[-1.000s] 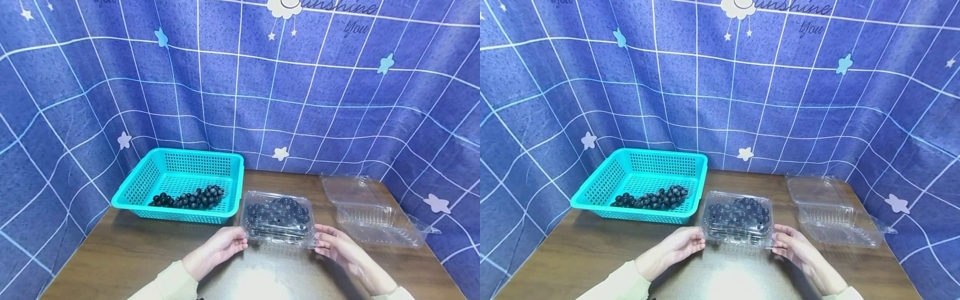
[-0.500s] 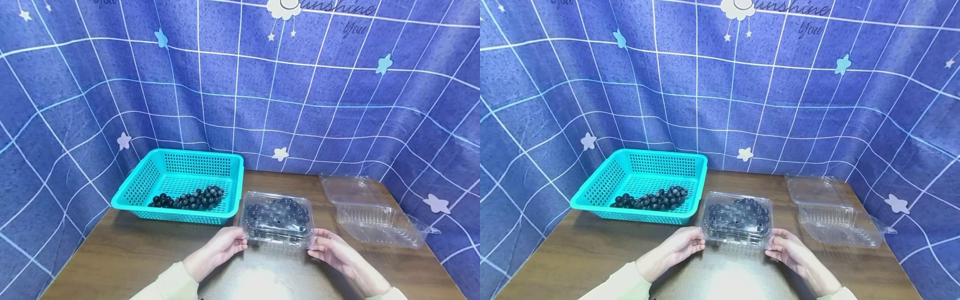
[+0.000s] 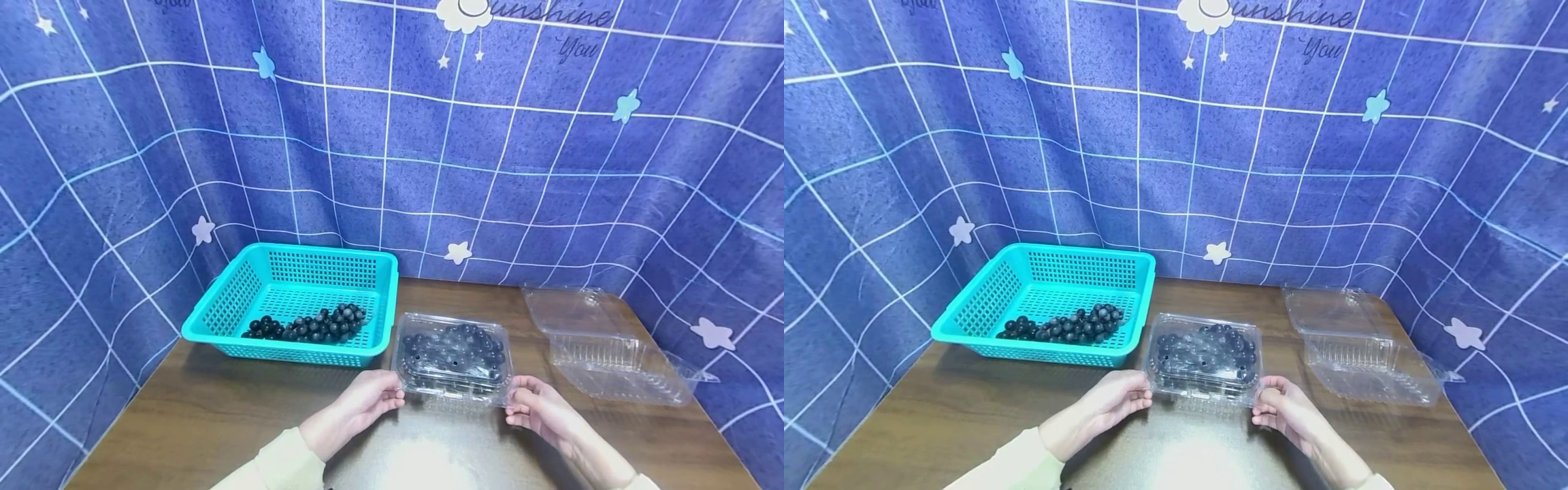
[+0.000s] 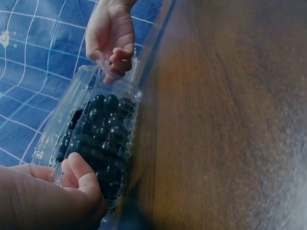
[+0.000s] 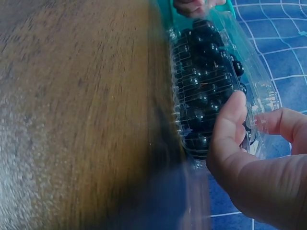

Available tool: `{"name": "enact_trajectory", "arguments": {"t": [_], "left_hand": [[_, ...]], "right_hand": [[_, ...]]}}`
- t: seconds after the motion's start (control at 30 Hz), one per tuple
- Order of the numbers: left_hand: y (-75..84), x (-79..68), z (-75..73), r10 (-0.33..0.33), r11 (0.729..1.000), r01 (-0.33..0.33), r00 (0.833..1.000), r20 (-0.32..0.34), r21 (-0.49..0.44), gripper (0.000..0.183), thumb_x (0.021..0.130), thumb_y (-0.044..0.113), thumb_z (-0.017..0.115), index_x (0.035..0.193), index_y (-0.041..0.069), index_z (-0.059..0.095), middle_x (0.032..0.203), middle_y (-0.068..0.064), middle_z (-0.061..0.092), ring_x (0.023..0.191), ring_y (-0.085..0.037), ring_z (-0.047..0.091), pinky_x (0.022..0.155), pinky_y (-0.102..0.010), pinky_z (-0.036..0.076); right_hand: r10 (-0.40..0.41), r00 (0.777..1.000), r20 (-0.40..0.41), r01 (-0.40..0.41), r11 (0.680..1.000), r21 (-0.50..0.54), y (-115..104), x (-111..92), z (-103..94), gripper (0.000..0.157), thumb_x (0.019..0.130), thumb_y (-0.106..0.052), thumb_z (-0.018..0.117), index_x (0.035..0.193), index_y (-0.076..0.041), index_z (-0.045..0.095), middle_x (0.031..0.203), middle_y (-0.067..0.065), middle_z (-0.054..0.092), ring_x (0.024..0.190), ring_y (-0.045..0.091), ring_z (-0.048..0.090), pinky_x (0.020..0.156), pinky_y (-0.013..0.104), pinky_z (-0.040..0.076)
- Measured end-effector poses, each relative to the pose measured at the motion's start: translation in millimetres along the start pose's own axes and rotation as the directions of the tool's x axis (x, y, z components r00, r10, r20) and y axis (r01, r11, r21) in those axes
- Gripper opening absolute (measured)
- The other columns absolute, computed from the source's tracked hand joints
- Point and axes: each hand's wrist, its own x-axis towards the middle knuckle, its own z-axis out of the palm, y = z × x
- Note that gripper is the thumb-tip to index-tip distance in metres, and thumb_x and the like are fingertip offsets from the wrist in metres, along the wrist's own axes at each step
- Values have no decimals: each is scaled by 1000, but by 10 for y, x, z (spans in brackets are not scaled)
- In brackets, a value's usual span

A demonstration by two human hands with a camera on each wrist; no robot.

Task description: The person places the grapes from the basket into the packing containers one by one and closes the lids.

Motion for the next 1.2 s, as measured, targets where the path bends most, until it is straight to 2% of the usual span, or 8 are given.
{"name": "enact_trajectory", "arguments": {"t": [0.17, 0.37, 0.97, 1.2], "left_hand": [[-9, 10, -25, 4, 1000, -4, 1000, 1, 26, 13, 78, -3, 51, 91, -2, 52, 81, -5, 55, 74, -13, 54, 71, -24, 53], [6, -12, -34, 3, 998, -1, 1000, -23, 67, 27, 79, 0, 55, 104, -9, 51, 83, -5, 57, 75, -13, 56, 72, -24, 53], [22, -18, -26, -15, 998, 20, 997, -72, 61, 16, 79, 0, 58, 95, 1, 53, 76, -2, 59, 68, -11, 56, 64, -22, 48], [37, -15, -24, -11, 998, 15, 997, -70, 57, 17, 81, -1, 58, 96, 0, 52, 75, -2, 61, 66, -10, 57, 63, -21, 48]], "right_hand": [[-2, 1000, -1, 2, 1000, 11, 10, 6, -2, 27, 87, 1, 45, 110, -5, 32, 83, -3, 54, 73, 9, 57, 73, 25, 53], [-19, 1000, 18, 18, 999, 27, 11, 16, -10, 25, 87, 3, 43, 109, -6, 34, 81, -3, 54, 73, 9, 57, 73, 24, 53], [-33, 999, 25, 32, 999, 38, 13, 17, -25, 25, 88, 4, 44, 110, -4, 34, 83, -3, 56, 75, 10, 59, 73, 24, 53], [-51, 998, 42, 49, 997, 53, 3, 19, -45, 27, 87, 6, 46, 109, -5, 37, 86, -3, 61, 76, 10, 61, 73, 23, 54]]}}
